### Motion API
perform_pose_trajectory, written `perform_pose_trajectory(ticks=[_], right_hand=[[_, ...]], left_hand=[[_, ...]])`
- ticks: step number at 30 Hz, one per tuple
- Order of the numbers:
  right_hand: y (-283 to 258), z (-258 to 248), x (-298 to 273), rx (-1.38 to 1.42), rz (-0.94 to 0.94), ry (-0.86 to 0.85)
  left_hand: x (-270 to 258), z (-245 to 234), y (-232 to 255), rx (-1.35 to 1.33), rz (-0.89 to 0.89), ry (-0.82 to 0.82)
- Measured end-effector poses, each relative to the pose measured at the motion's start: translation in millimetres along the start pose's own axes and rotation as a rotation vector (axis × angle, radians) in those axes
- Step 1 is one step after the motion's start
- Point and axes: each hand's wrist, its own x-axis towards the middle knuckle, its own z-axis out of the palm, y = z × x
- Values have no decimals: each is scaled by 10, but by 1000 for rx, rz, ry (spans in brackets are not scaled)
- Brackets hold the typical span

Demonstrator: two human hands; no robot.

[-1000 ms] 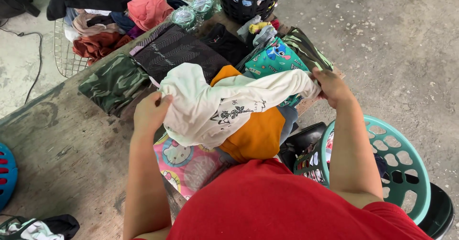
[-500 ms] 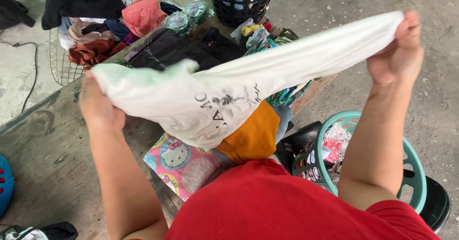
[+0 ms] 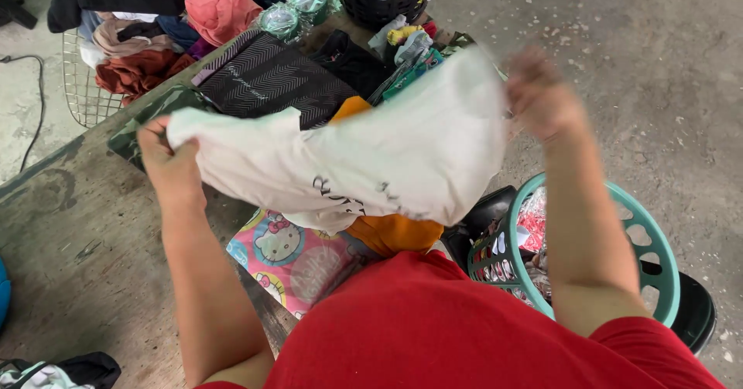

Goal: Folding various items of clothing from a laundry basket and stacking them on a table.

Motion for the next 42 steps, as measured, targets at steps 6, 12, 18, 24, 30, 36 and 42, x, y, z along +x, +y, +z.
perform_pose_trajectory(ticks=[6, 12, 18, 24, 30, 36, 42], right_hand=[[713, -319, -15, -887, 306, 169], [620, -596, 126, -1039, 157, 147], [753, -71, 23, -1680, -653, 198], [1396, 602, -261, -1411, -219, -564], [1671, 650, -261, -1525, -22, -471], [1725, 765, -293, -1651, -28, -458], [1729, 705, -273, -1890, -180, -548]], left_hand=[[-179, -76, -61, 245, -154, -56], [-215, -162, 86, 846, 6, -117], [-250, -114, 198, 700, 24, -42], [-260, -75, 111, 672, 47, -76], [-295, -82, 152, 586, 16, -88], [-323, -84, 140, 526, -51, -95], [-309, -61, 126, 543, -29, -102]])
